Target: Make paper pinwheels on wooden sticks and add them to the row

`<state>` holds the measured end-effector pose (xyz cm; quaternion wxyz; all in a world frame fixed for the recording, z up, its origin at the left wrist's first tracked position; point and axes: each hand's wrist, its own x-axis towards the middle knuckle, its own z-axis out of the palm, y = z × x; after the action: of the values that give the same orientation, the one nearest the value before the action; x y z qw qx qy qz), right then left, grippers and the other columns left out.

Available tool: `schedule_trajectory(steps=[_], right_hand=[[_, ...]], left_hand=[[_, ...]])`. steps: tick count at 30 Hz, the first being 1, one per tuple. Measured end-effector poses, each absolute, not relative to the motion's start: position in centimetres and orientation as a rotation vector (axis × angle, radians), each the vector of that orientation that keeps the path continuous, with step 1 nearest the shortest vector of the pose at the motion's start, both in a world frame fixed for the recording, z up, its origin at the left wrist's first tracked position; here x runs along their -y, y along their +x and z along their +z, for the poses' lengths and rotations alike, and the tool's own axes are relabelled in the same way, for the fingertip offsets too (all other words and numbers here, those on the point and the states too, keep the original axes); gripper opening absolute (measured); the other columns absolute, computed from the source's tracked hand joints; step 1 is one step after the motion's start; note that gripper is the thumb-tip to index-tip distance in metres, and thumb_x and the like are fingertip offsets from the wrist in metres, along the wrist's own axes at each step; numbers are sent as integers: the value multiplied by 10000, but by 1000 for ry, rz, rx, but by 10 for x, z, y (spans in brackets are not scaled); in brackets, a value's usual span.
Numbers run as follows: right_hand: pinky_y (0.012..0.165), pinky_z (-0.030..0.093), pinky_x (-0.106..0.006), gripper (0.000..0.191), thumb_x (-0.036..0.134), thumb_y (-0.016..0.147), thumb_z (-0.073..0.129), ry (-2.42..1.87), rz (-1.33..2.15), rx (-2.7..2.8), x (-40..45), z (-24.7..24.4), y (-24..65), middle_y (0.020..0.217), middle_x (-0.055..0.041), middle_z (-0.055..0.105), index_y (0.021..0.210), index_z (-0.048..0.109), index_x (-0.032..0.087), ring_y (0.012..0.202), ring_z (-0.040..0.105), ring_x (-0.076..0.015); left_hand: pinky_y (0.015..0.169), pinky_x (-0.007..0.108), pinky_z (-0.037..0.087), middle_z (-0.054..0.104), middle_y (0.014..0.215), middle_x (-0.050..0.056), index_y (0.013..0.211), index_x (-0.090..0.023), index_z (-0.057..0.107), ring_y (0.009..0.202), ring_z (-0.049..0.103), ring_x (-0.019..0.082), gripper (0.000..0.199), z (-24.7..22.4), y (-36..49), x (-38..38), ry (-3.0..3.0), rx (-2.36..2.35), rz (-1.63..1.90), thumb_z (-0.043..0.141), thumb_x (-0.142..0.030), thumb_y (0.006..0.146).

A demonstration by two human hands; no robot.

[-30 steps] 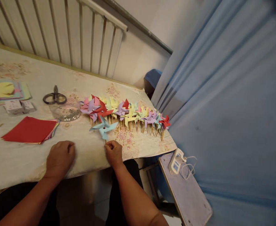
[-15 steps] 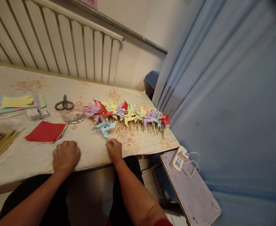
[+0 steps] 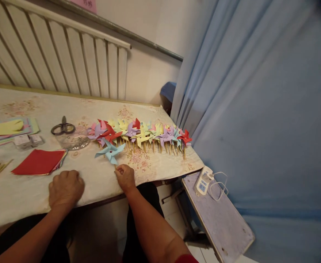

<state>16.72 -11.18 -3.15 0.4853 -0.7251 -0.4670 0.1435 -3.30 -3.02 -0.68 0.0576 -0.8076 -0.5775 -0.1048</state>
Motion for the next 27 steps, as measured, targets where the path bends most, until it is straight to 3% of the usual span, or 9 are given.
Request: schedule_trajectory(steps=[27], right_hand=[[735, 510, -231, 112, 120, 773, 735, -1768, 413, 1141, 111, -27, 168, 807, 8, 735, 841, 723, 208, 738, 665, -138]], left_hand=[[772, 411, 397, 638, 1078, 187, 1052, -136, 675, 989, 552, 360, 466, -7, -33, 26, -2465, 1759, -220, 262, -337, 975]])
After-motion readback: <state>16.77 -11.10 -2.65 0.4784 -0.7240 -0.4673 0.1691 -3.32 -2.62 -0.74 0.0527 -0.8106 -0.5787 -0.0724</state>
